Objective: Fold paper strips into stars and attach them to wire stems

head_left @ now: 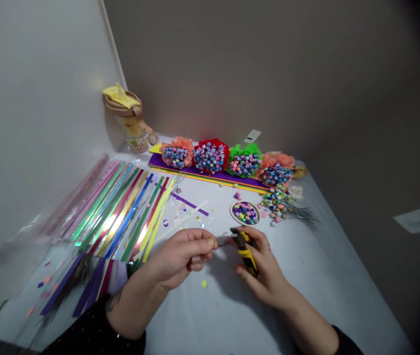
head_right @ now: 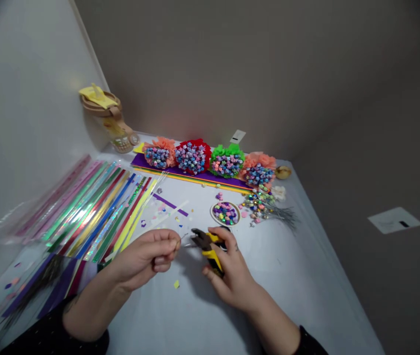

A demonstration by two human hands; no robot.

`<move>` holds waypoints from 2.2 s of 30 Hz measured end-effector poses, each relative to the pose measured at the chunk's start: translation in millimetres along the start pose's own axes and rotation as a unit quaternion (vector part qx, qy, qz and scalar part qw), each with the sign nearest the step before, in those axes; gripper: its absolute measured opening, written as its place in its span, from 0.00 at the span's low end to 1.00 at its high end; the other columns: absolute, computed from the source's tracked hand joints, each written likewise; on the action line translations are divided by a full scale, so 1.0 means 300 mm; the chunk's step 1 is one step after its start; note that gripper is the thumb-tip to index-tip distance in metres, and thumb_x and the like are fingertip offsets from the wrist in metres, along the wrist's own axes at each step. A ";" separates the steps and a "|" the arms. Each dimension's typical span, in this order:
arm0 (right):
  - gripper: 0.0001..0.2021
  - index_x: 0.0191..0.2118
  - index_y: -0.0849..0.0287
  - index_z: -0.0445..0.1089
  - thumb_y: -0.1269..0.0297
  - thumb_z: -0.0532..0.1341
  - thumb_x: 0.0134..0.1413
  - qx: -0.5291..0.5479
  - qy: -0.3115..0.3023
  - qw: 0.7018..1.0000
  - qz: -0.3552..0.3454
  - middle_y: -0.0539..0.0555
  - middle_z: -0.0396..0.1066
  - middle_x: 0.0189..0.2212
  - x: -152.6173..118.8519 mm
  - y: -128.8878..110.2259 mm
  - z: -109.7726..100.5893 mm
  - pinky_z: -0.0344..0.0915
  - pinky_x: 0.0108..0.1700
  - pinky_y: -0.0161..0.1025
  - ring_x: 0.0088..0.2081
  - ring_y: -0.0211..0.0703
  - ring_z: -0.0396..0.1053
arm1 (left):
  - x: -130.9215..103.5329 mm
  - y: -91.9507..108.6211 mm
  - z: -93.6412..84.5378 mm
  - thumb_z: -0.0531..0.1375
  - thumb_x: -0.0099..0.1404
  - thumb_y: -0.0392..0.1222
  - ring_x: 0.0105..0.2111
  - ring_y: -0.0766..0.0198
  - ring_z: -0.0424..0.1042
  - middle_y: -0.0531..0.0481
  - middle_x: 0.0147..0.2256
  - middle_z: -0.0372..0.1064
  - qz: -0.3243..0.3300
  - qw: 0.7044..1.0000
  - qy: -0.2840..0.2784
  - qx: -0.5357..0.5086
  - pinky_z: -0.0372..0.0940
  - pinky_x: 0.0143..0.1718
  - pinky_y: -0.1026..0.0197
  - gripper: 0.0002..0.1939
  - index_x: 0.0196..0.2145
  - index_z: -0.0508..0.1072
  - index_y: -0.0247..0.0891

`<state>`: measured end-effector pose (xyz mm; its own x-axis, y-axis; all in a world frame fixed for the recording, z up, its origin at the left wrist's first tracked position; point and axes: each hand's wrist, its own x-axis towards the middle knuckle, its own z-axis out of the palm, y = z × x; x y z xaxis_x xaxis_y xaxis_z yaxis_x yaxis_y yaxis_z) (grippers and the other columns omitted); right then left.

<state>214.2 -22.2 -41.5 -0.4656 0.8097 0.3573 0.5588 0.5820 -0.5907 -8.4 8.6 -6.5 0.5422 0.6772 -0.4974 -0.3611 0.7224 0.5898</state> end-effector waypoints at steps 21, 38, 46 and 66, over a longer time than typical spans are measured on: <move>0.07 0.43 0.57 0.66 0.68 0.58 0.57 0.074 0.013 0.996 -0.058 0.57 0.69 0.38 0.014 -0.036 0.036 0.68 0.41 0.42 0.40 0.44 0.67 | -0.003 -0.004 -0.001 0.51 0.67 0.30 0.49 0.63 0.71 0.52 0.45 0.70 0.141 0.977 -0.020 -0.161 0.72 0.28 0.69 0.06 0.35 0.62 0.40; 0.07 0.39 0.53 0.69 0.71 0.57 0.57 0.000 0.173 0.964 -0.203 0.51 0.71 0.30 -0.004 -0.061 0.050 0.65 0.34 0.39 0.31 0.40 0.68 | 0.040 -0.154 0.069 0.61 0.60 0.30 0.42 0.69 0.73 0.53 0.43 0.69 0.039 0.986 -0.032 -0.161 0.67 0.30 0.74 0.09 0.33 0.64 0.39; 0.06 0.35 0.55 0.70 0.71 0.57 0.56 0.148 0.258 0.955 0.004 0.53 0.71 0.29 -0.005 -0.041 0.027 0.68 0.36 0.41 0.34 0.42 0.70 | 0.047 -0.136 0.066 0.69 0.52 0.41 0.31 0.69 0.69 0.51 0.36 0.68 0.174 0.982 0.056 0.051 0.63 0.27 0.69 0.16 0.35 0.67 0.38; 0.12 0.28 0.58 0.70 0.57 0.69 0.44 0.555 0.244 0.755 0.250 0.49 0.73 0.24 0.035 0.002 0.030 0.64 0.28 0.34 0.23 0.34 0.65 | 0.044 -0.121 0.060 0.61 0.57 0.44 0.27 0.68 0.65 0.53 0.30 0.66 0.199 0.905 0.121 0.357 0.58 0.22 0.69 0.15 0.41 0.67 0.38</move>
<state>203.4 -14.0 -44.5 0.0723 0.9963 -0.0470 -0.4651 -0.0080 -0.8852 25.6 -11.3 -23.1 0.2641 0.9367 -0.2301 0.1371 0.1997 0.9702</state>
